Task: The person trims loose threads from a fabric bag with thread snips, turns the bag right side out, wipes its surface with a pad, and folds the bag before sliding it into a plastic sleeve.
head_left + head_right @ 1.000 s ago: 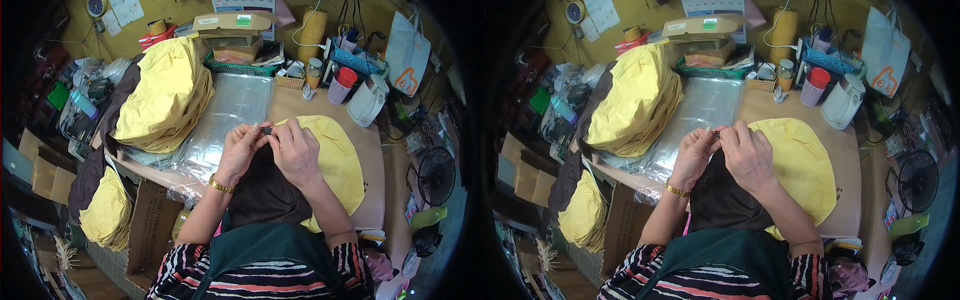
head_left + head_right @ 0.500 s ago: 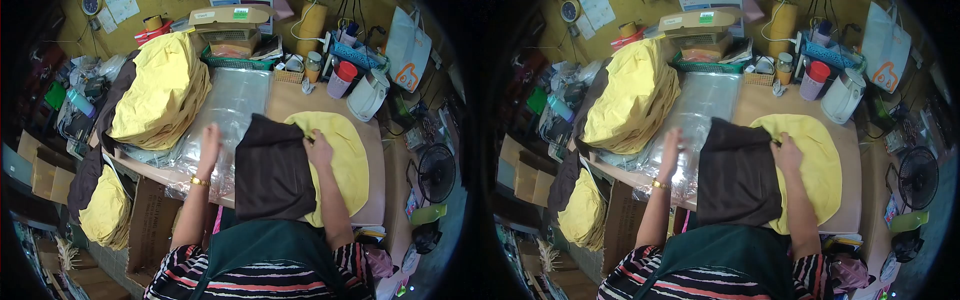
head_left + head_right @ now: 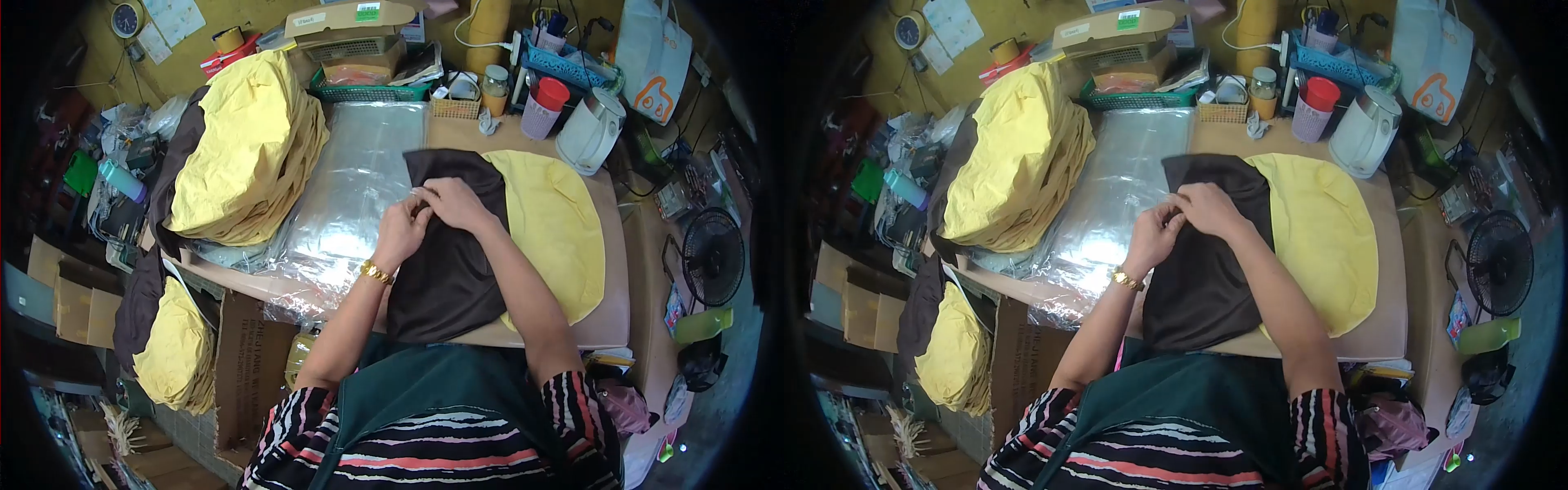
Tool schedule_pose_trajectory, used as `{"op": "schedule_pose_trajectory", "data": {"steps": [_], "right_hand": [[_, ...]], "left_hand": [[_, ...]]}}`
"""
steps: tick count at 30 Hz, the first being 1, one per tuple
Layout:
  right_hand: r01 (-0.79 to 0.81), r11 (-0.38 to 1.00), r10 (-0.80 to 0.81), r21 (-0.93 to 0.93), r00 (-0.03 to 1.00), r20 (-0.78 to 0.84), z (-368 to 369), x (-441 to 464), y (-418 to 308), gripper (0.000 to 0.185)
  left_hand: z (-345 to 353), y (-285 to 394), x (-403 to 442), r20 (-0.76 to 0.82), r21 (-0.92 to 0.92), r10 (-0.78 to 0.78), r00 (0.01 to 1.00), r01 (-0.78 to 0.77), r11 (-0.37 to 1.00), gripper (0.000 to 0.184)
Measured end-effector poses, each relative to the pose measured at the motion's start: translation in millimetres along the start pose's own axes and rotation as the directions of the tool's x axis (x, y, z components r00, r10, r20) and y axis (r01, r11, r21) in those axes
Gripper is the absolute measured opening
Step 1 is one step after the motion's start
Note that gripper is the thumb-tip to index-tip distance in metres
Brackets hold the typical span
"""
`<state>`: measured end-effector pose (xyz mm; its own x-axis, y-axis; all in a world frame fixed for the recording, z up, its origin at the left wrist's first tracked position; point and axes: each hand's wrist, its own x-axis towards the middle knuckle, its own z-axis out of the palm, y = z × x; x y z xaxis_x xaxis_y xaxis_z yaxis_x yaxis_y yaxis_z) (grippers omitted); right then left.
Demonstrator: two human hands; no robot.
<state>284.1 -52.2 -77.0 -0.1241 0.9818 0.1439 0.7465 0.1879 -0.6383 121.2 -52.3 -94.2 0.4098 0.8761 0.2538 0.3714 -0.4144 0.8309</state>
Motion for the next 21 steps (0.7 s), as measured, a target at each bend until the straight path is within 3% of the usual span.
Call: {"op": "schedule_pose_trajectory", "data": {"steps": [1,3,6,7,8,10,12,14,15,16,17,18,20,21], "right_hand": [[-0.04,0.998,0.037,-0.046,0.996,-0.078,-2,0,0,0.031],[-0.092,0.995,0.076,-0.046,0.96,-0.271,-9,4,8,0.035],[-0.152,0.988,0.133,0.01,0.833,-0.537,-32,15,22,0.031],[-0.155,0.987,0.155,0.046,0.824,-0.545,-42,18,22,0.033],[-0.157,0.986,0.16,0.052,0.828,-0.537,-40,15,18,0.033],[0.04,0.974,0.08,0.222,0.859,-0.505,-43,-1,-31,0.036],[-0.047,0.946,0.076,0.32,0.994,-0.077,-20,-31,-69,0.034],[0.298,0.941,-0.315,0.162,0.945,0.091,17,-49,-63,0.019],[0.299,0.939,-0.318,0.167,0.943,0.095,23,-51,-57,0.019],[0.144,0.945,-0.181,0.293,0.978,0.104,23,-54,-48,0.019],[-0.013,0.914,-0.044,0.406,0.99,0.131,21,-56,-41,0.021],[-0.01,0.916,-0.047,0.401,0.99,0.133,14,-57,-41,0.021],[-0.041,0.948,0.06,0.315,0.997,-0.051,-1,-64,-49,0.032],[-0.022,0.934,0.059,0.357,0.994,-0.092,-3,-67,-52,0.032]], "left_hand": [[-10,7,-11,0.004,0.003,-0.005,1.0,0.005,1.0,0.022],[-32,19,-39,0.296,0.301,-0.113,0.948,0.019,0.953,0.029],[-51,24,-82,0.345,0.323,-0.087,0.934,-0.031,0.946,0.033],[-55,22,-90,0.29,0.3,-0.117,0.95,0.026,0.954,0.031],[-57,20,-96,0.232,0.273,-0.153,0.961,0.086,0.958,0.03],[-58,14,-94,0.201,0.266,-0.171,0.965,0.114,0.957,0.029],[-57,20,-87,0.204,0.287,-0.188,0.961,0.124,0.95,0.027],[-63,26,-83,0.167,0.242,-0.143,0.975,0.1,0.965,0.027],[-71,27,-83,0.174,0.254,-0.096,0.98,0.05,0.966,0.028],[-79,29,-84,0.179,0.262,-0.046,0.983,-0.003,0.965,0.028],[-92,33,-85,0.131,0.229,-0.104,0.986,0.072,0.971,0.03],[-106,27,-87,0.13,0.096,-0.23,0.964,0.219,0.971,0.034],[-128,-1,-96,-0.018,-0.004,-0.343,0.939,0.343,0.939,0.034],[-127,-9,-98,-0.019,-0.004,-0.342,0.939,0.342,0.94,0.034]]}}
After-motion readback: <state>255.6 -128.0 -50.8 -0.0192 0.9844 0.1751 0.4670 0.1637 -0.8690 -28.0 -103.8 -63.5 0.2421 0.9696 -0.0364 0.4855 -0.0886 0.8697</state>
